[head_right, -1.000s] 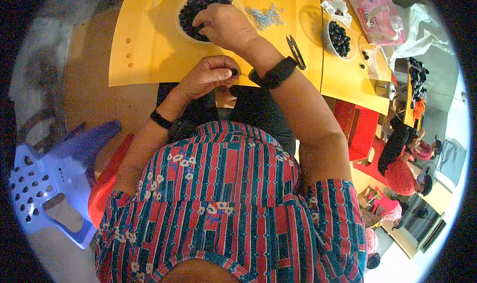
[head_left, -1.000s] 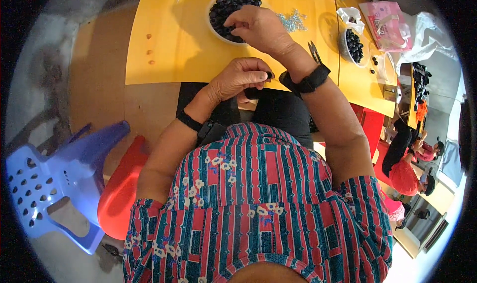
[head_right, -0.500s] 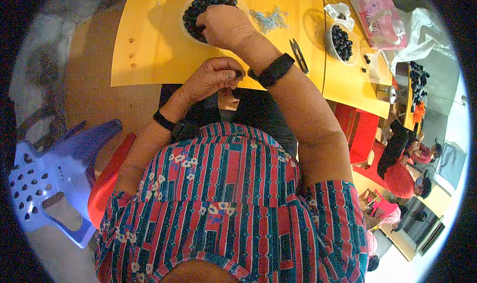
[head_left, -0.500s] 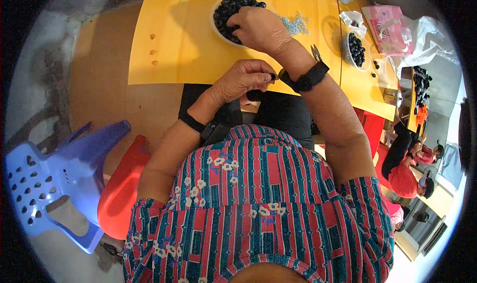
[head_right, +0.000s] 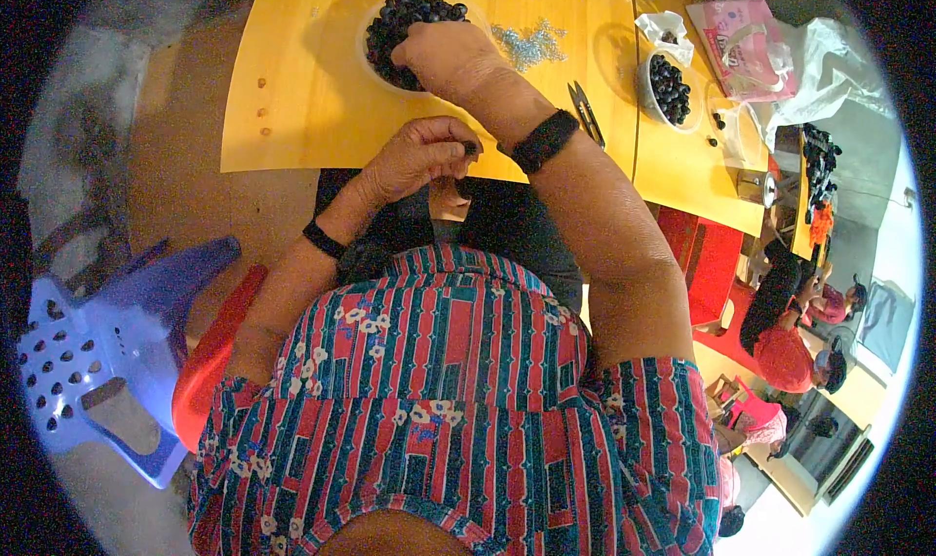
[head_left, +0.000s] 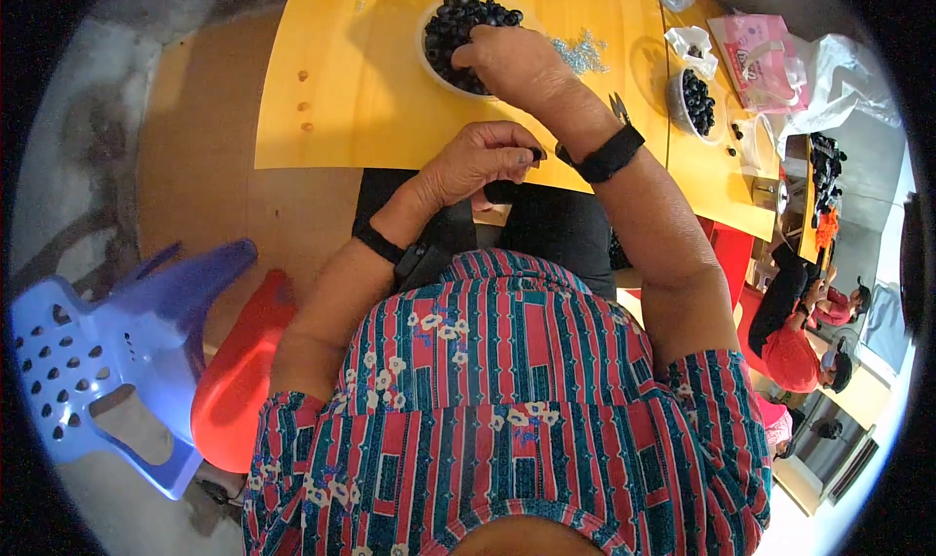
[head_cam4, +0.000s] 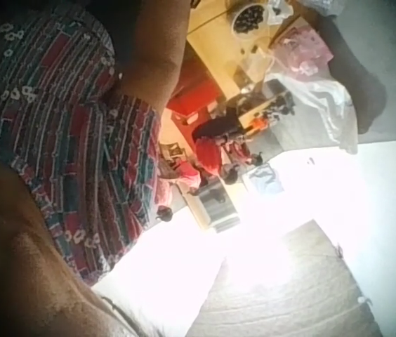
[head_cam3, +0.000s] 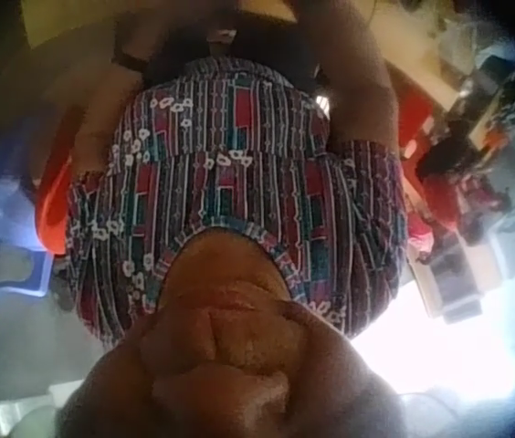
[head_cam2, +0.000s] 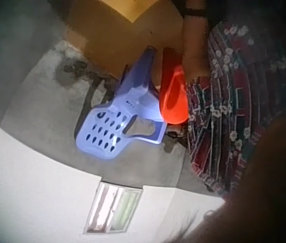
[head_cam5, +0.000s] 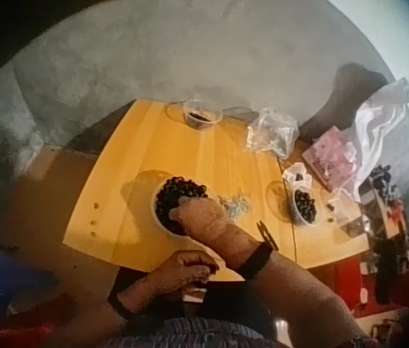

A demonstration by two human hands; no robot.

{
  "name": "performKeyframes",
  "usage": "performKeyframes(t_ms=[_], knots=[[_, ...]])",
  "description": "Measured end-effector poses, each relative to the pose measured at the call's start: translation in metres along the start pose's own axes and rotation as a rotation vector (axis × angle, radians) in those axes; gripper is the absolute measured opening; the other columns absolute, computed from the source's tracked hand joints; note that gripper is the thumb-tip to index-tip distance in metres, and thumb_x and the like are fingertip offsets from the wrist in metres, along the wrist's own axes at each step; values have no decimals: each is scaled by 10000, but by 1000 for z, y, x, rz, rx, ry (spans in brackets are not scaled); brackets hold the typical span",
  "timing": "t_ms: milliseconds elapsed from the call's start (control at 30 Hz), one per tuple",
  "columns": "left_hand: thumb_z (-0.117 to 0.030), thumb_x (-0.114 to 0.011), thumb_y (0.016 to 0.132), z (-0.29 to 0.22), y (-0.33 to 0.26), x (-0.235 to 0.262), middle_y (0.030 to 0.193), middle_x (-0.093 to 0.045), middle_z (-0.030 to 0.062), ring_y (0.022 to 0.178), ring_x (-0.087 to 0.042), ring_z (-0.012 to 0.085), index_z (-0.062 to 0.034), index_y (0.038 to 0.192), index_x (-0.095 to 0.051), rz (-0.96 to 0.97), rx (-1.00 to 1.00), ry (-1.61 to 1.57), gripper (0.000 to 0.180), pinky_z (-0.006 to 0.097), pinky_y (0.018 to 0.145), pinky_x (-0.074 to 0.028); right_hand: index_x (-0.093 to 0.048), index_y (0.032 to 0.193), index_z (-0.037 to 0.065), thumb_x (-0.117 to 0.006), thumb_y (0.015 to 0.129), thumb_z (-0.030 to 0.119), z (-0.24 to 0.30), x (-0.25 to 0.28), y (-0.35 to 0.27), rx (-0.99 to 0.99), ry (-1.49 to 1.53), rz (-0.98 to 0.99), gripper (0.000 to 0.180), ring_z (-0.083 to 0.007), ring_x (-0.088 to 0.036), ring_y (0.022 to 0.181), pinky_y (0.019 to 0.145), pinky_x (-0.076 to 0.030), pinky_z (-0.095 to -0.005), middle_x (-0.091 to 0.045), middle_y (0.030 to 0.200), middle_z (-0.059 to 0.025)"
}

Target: The person assembles decorative butterfly pieces onto circular plastic bases by hand.

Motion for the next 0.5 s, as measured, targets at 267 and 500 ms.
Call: performKeyframes(t_ms=[267,500], knots=[[-126,-578,857,-1,0,0,789,-566,-1,673,-527,65,-10,960,-596,-3,-18,22,156,200,631,-471,-666,907,225,-537,775,131,0,0,-3,25,-1,-37,207,-282,-622,791,673,-514,-381,-587,846,-83],[-147,-576,857,3,2,4,854,-573,34,730,-545,104,0,984,-576,11,-8,15,195,245,688,-475,-662,893,210,-535,764,126,1,-3,0,44,-46,33,200,-277,-625,798,671,-515,-379,-608,842,-77]])
Point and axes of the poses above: each hand's wrist, its own y-axis towards the middle knuckle, its own x-axis out of the back of the hand, z = x × y, the point moved 8 cm from there along y, towards the middle knuckle
